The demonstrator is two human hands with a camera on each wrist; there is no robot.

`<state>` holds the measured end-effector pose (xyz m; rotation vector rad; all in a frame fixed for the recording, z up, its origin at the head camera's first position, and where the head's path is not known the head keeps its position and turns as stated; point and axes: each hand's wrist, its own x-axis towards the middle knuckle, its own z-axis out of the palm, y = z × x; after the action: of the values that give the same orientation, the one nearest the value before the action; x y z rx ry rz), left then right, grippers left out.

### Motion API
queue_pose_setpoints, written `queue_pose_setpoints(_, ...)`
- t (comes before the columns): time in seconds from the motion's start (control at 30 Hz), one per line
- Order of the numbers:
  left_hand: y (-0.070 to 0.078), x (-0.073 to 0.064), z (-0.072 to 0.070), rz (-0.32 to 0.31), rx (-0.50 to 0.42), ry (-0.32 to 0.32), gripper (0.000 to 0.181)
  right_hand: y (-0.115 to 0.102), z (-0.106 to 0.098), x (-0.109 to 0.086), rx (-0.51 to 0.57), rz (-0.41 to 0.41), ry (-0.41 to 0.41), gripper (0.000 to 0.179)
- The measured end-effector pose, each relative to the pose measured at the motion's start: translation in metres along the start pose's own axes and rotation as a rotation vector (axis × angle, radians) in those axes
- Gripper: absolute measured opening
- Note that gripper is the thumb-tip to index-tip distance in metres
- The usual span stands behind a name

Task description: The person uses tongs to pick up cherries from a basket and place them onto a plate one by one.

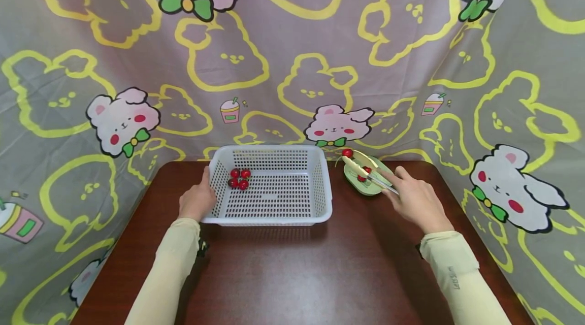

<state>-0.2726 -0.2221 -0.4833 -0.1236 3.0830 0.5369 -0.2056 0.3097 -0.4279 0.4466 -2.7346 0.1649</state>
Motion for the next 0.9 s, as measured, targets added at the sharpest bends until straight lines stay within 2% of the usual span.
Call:
queue_pose_setpoints(0.27,0.001,0.000,0.000,-0.009,0.003,-0.013,0.073,0.013,0.004,-0.005,-0.013,0.019,0.031,0.048)
queue_pose_setpoints(0.63,0.000,0.002,0.002,-0.017,-0.009,-0.013,0.074,0.033,0.010,-0.013,-0.015,0.099,-0.039,0.050)
queue_pose_setpoints(0.9,-0.002,0.003,0.001,-0.011,-0.008,-0.011,0.074,0.041,0.015,-0.017,-0.033,0.108,-0.051,0.048)
